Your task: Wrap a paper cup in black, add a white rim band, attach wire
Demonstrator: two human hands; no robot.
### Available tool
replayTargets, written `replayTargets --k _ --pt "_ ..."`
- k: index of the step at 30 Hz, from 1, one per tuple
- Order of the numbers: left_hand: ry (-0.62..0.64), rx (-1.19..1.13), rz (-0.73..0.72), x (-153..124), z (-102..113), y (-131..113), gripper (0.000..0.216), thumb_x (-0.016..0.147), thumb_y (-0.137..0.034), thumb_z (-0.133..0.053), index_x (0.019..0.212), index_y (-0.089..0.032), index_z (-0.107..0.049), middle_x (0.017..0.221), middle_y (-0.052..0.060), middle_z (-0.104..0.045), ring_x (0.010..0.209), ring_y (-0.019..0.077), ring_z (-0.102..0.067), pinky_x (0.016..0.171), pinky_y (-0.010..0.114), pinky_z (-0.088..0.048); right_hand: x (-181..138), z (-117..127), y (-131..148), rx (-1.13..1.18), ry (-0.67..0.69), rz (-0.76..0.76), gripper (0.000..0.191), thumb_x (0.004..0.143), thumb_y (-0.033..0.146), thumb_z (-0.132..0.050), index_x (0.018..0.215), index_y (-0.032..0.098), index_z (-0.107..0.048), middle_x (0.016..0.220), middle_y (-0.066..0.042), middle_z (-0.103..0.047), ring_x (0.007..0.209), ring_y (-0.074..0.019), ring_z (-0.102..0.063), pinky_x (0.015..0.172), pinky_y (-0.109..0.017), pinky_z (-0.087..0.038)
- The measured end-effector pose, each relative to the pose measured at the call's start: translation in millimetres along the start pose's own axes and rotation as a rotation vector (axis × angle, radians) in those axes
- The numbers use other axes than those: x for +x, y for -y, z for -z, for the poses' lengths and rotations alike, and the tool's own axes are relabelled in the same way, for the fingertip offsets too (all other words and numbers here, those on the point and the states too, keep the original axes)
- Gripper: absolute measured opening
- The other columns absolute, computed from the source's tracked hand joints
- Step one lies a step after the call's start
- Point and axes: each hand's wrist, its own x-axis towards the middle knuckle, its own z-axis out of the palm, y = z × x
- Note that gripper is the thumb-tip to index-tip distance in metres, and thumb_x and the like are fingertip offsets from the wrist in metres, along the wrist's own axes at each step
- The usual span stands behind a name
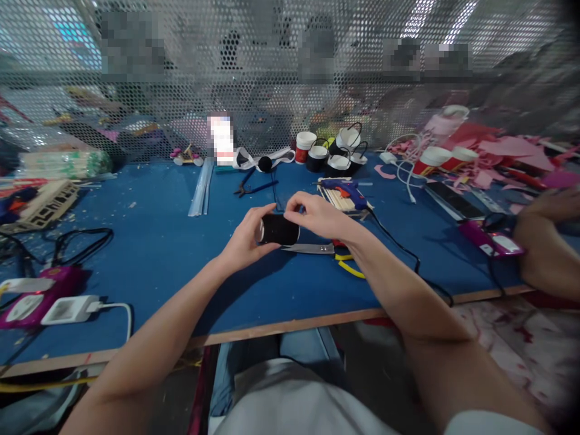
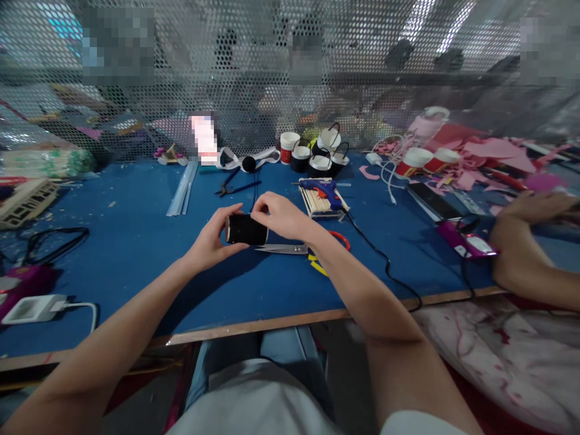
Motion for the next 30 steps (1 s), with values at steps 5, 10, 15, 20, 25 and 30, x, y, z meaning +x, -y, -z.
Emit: replayTargets --k 5,10,15,20,25,30 --pt "-0.010 -0.255 0.158 0.1 -4.6 7.8 0.073 0.066 -0.031 -0.072 0.129 -0.023 -0.036 0.118 0.010 -0.049 0.104 0.0210 -0.052 0.087 0.034 -0.044 -8.0 0.6 -8.0 0.289 -0.186 -0.048 0.014 0.076 0.031 -0.057 0.080 0.018 -0.055 0.074 -0.001 -0.061 0.067 -0.0123 -0.055 0.062 -0.026 -0.043" --pt "0.068 -0.386 0.280 0.7 -3.0 5.9 0.063 0.065 -0.032 -0.072 0.120 -0.019 -0.045 0.113 0.008 -0.054 0.095 0.0174 -0.055 0.084 0.031 -0.044 -11.5 0.1 -15.7 0.511 -0.218 -0.080 0.023 0.073 0.032 -0.063 0.091 0.018 -0.063 0.082 -0.003 -0.066 0.072 -0.0124 -0.060 0.067 -0.027 -0.048" --pt "0.112 -0.380 0.302 0.5 -1.0 2.1 0.061 0.064 -0.034 -0.073 0.118 -0.018 -0.047 0.107 0.007 -0.055 0.085 0.0145 -0.055 0.076 0.028 -0.045 -12.1 -4.4 -23.4 0.507 -0.258 -0.083 0.022 0.071 0.034 -0.065 0.088 0.018 -0.067 0.084 -0.003 -0.068 0.076 -0.0136 -0.061 0.070 -0.029 -0.050" --pt "0.118 -0.358 0.282 0.5 -0.3 -0.8 0.060 0.064 -0.034 -0.073 0.117 -0.019 -0.049 0.108 0.007 -0.054 0.084 0.0146 -0.054 0.074 0.027 -0.045 -12.5 -7.6 -26.9 0.476 -0.277 -0.073 0.022 0.072 0.034 -0.065 0.087 0.019 -0.067 0.084 -0.003 -0.069 0.078 -0.0148 -0.062 0.073 -0.030 -0.050" --pt "0.103 -0.372 0.202 0.7 0.2 -2.0 0.057 0.065 -0.030 -0.074 0.116 -0.021 -0.049 0.111 0.007 -0.050 0.093 0.0162 -0.053 0.080 0.028 -0.044 -13.3 -8.5 -30.8 0.464 -0.285 -0.069 0.021 0.072 0.033 -0.065 0.086 0.018 -0.068 0.083 -0.003 -0.069 0.076 -0.0142 -0.062 0.071 -0.029 -0.051" --pt "0.081 -0.350 0.092 1.2 -0.2 -1.7 0.056 0.065 -0.029 -0.074 0.115 -0.022 -0.050 0.112 0.008 -0.048 0.103 0.0196 -0.049 0.086 0.032 -0.043 -14.9 -9.3 -33.0 0.464 -0.283 -0.077 0.019 0.073 0.032 -0.064 0.086 0.018 -0.068 0.080 -0.003 -0.068 0.072 -0.0132 -0.061 0.067 -0.027 -0.050"
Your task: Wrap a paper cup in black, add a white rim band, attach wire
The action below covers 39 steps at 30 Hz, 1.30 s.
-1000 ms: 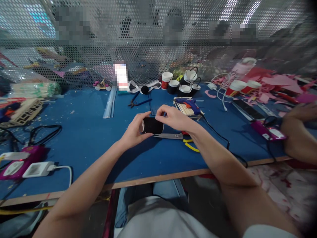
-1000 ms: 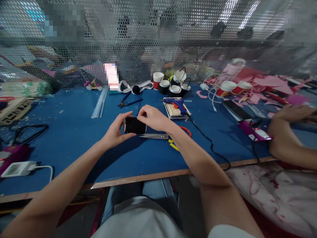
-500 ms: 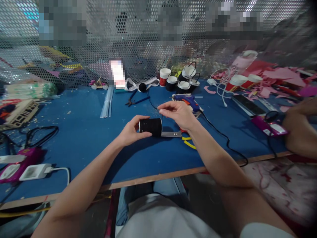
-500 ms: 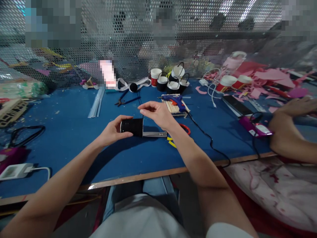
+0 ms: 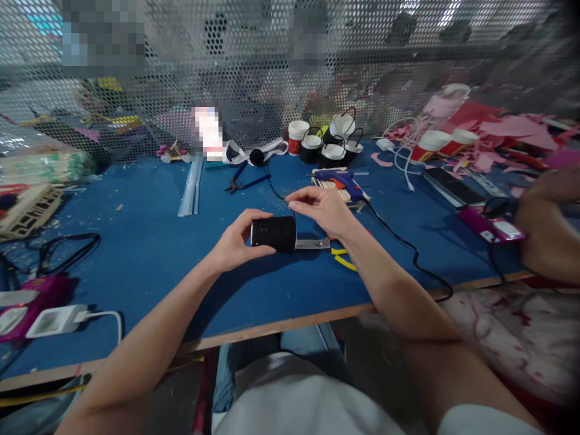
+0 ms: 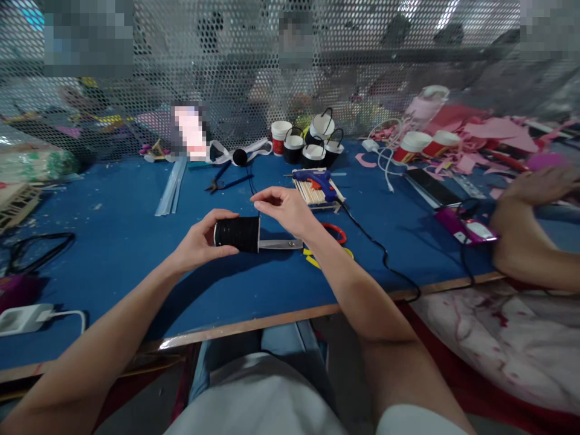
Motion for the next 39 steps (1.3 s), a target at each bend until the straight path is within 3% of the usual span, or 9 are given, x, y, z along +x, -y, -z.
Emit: replayTargets --k 11,26,39 --pt "0.007 0.046 -0.105 1.5 -0.2 -1.2 0.057 0.066 -0.026 -0.074 0.117 -0.023 -0.050 0.111 0.008 -0.047 0.106 0.0201 -0.048 0.090 0.034 -0.042 -2.0 -2.5 -8.6 0.060 0.017 -0.069 0.019 0.073 0.032 -0.065 0.086 0.019 -0.068 0.081 -0.003 -0.068 0.075 -0.0134 -0.060 0.073 -0.030 -0.048" --pt "-0.012 0.048 -0.115 2.5 -0.8 -1.0 0.056 0.065 -0.027 -0.074 0.115 -0.023 -0.051 0.112 0.010 -0.047 0.109 0.0216 -0.047 0.093 0.038 -0.040 -4.5 -6.0 -10.9 0.127 0.050 -0.117 0.017 0.073 0.031 -0.063 0.086 0.019 -0.066 0.084 -0.003 -0.066 0.079 -0.0140 -0.060 0.077 -0.031 -0.047" --pt "-0.014 -0.011 -0.078 2.3 -1.4 -0.2 0.054 0.064 -0.027 -0.075 0.113 -0.023 -0.052 0.111 0.008 -0.048 0.106 0.0205 -0.048 0.092 0.037 -0.040 -2.3 -9.3 -15.6 0.266 0.056 -0.303 0.016 0.068 0.029 -0.066 0.080 0.018 -0.066 0.072 0.000 -0.060 0.064 -0.0095 -0.052 0.063 -0.026 -0.043"
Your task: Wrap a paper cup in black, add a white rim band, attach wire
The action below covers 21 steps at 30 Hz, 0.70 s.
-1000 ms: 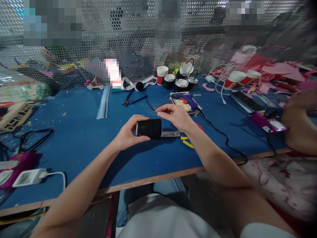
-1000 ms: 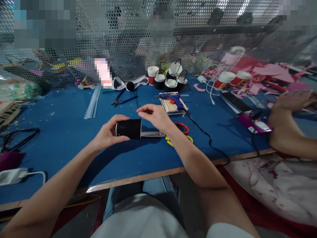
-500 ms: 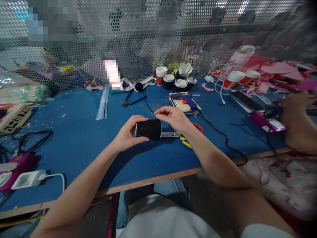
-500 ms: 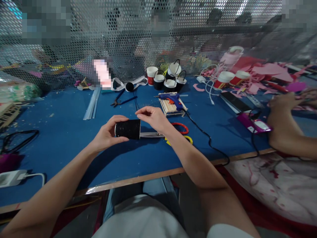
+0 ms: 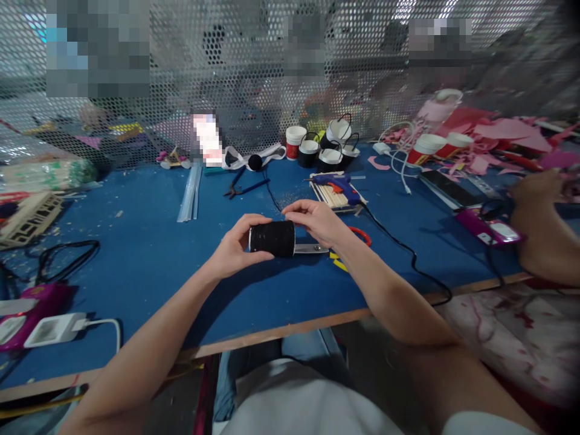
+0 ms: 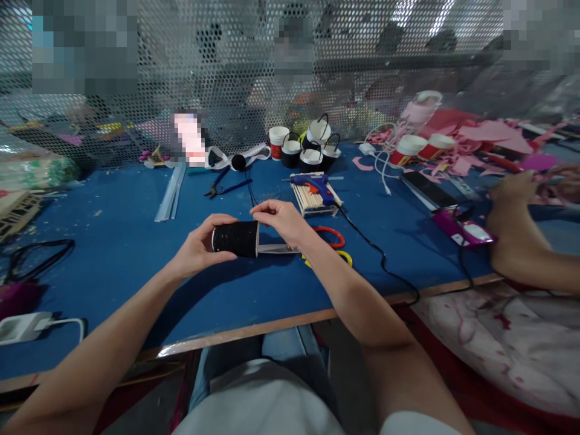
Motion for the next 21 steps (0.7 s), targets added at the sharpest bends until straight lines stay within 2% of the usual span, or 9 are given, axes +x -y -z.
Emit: replayTargets --k 6,14,19,21 --pt "-0.014 -0.023 0.018 -1.2 -0.8 1.6 0.054 0.063 -0.027 -0.075 0.112 -0.022 -0.052 0.111 0.008 -0.049 0.106 0.0200 -0.049 0.091 0.036 -0.041 0.1 -1.7 1.1 0.058 -0.003 -0.063 0.014 0.067 0.027 -0.066 0.078 0.018 -0.066 0.071 0.000 -0.060 0.065 -0.0096 -0.053 0.065 -0.027 -0.044" --pt "-0.038 -0.120 0.129 -1.0 -2.3 1.5 0.055 0.060 -0.029 -0.077 0.109 -0.021 -0.054 0.109 0.008 -0.053 0.100 0.0194 -0.052 0.088 0.035 -0.044 4.0 -1.0 -6.0 0.146 0.018 -0.130 0.012 0.067 0.025 -0.066 0.076 0.016 -0.065 0.064 0.001 -0.058 0.059 -0.0080 -0.051 0.060 -0.024 -0.042" --pt "-0.122 -0.247 0.262 -1.4 -2.0 5.7 0.058 0.059 -0.031 -0.077 0.111 -0.020 -0.052 0.098 0.005 -0.059 0.086 0.0160 -0.056 0.078 0.031 -0.048 8.5 -0.3 -15.4 0.124 0.012 -0.152 0.012 0.069 0.023 -0.061 0.077 0.015 -0.065 0.065 0.000 -0.060 0.057 -0.0076 -0.051 0.057 -0.024 -0.041" --pt "-0.172 -0.276 0.284 -1.1 -1.8 8.7 0.057 0.061 -0.033 -0.076 0.111 -0.020 -0.052 0.097 0.005 -0.059 0.085 0.0154 -0.056 0.077 0.030 -0.047 9.1 -0.5 -15.9 0.058 -0.020 -0.117 0.014 0.070 0.023 -0.060 0.080 0.015 -0.065 0.066 -0.001 -0.061 0.056 -0.0079 -0.050 0.055 -0.024 -0.040"
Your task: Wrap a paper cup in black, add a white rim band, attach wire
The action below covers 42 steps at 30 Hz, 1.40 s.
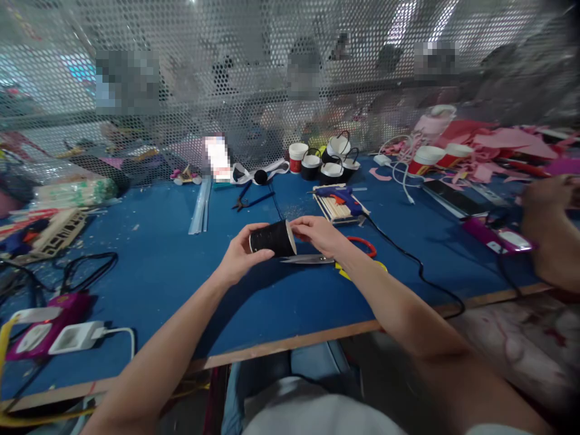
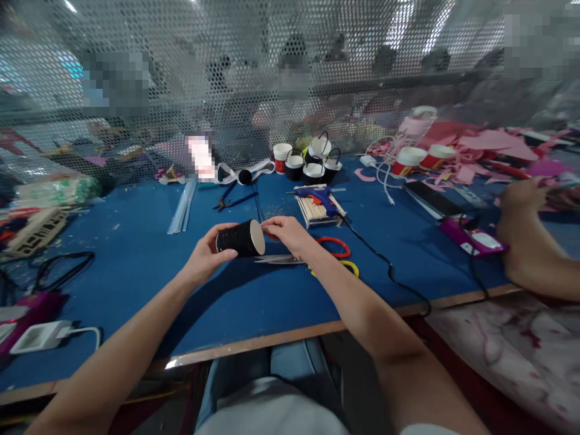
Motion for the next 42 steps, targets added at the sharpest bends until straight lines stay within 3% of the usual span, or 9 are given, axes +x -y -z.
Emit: replayTargets --k 7,10,13,17,21,24,30,36,42 --pt "-0.105 0.131 -0.064 2.0 -1.6 5.2 0.058 0.061 -0.034 -0.075 0.110 -0.020 -0.047 0.094 0.003 -0.055 0.082 0.0145 -0.055 0.075 0.029 -0.046 -11.0 -0.8 12.6 -0.260 -0.182 0.296 0.032 0.082 0.044 -0.048 0.084 0.016 -0.064 0.046 0.005 -0.047 0.047 -0.0101 -0.045 0.055 -0.026 -0.040" --pt "-0.125 0.333 -0.199 0.0 -1.8 8.0 0.057 0.063 -0.033 -0.074 0.111 -0.020 -0.045 0.103 0.006 -0.051 0.093 0.0183 -0.054 0.080 0.034 -0.046 -20.6 -7.0 19.0 -0.251 -0.027 0.373 0.033 0.083 0.046 -0.048 0.080 0.018 -0.064 0.064 0.000 -0.059 0.064 -0.0126 -0.054 0.067 -0.028 -0.043" --pt "-0.140 0.564 -0.370 -2.2 -0.8 7.2 0.054 0.067 -0.031 -0.072 0.113 -0.022 -0.045 0.112 0.009 -0.046 0.107 0.0223 -0.047 0.089 0.040 -0.042 -25.4 -14.3 18.7 -0.164 0.174 0.314 0.026 0.079 0.041 -0.055 0.086 0.018 -0.063 0.083 -0.003 -0.064 0.079 -0.0151 -0.058 0.073 -0.029 -0.044" --pt "-0.079 0.728 -0.488 -3.3 0.5 2.4 0.057 0.068 -0.032 -0.071 0.116 -0.021 -0.042 0.116 0.011 -0.043 0.113 0.0243 -0.043 0.093 0.044 -0.039 -24.2 -17.5 13.5 -0.126 0.220 0.296 0.020 0.077 0.036 -0.057 0.086 0.018 -0.062 0.080 -0.002 -0.062 0.077 -0.0144 -0.057 0.075 -0.030 -0.044" --pt "-0.086 0.689 -0.414 -2.3 2.2 3.3 0.069 0.064 -0.039 -0.073 0.121 -0.019 -0.037 0.116 0.012 -0.045 0.109 0.0245 -0.046 0.090 0.043 -0.041 -23.5 -15.4 13.0 -0.314 0.209 0.429 0.015 0.077 0.033 -0.057 0.078 0.019 -0.060 0.077 -0.001 -0.057 0.074 -0.0141 -0.053 0.074 -0.030 -0.042" --pt "-0.094 0.670 -0.317 -1.5 3.9 6.5 0.062 0.071 -0.037 -0.067 0.123 -0.018 -0.038 0.116 0.012 -0.049 0.105 0.0231 -0.050 0.089 0.041 -0.042 -23.9 -14.8 12.6 -0.423 0.201 0.511 0.013 0.077 0.032 -0.057 0.075 0.019 -0.060 0.078 -0.002 -0.055 0.076 -0.0151 -0.052 0.077 -0.031 -0.041" --pt "-0.098 0.657 -0.364 -0.5 5.0 6.5 0.058 0.070 -0.034 -0.068 0.120 -0.021 -0.041 0.113 0.010 -0.051 0.105 0.0233 -0.049 0.088 0.042 -0.042 -22.3 -16.0 9.0 -0.345 0.190 0.432 0.021 0.076 0.036 -0.059 0.089 0.019 -0.062 0.087 -0.004 -0.061 0.083 -0.0170 -0.056 0.079 -0.032 -0.042" --pt "-0.111 0.695 -0.404 -0.9 3.5 4.7 0.059 0.069 -0.034 -0.070 0.119 -0.022 -0.041 0.113 0.010 -0.050 0.106 0.0234 -0.048 0.088 0.042 -0.042 -22.8 -18.0 8.5 -0.334 0.135 0.415 0.017 0.079 0.035 -0.056 0.075 0.019 -0.058 0.074 0.000 -0.056 0.073 -0.0140 -0.052 0.072 -0.028 -0.041" --pt "-0.115 0.755 -0.445 -2.4 1.5 2.9 0.055 0.070 -0.032 -0.069 0.118 -0.021 -0.042 0.114 0.010 -0.048 0.109 0.0236 -0.047 0.091 0.043 -0.042 -24.6 -20.8 9.3 -0.231 0.125 0.357 0.014 0.077 0.033 -0.058 0.078 0.019 -0.059 0.074 0.000 -0.057 0.071 -0.0126 -0.052 0.070 -0.027 -0.041"
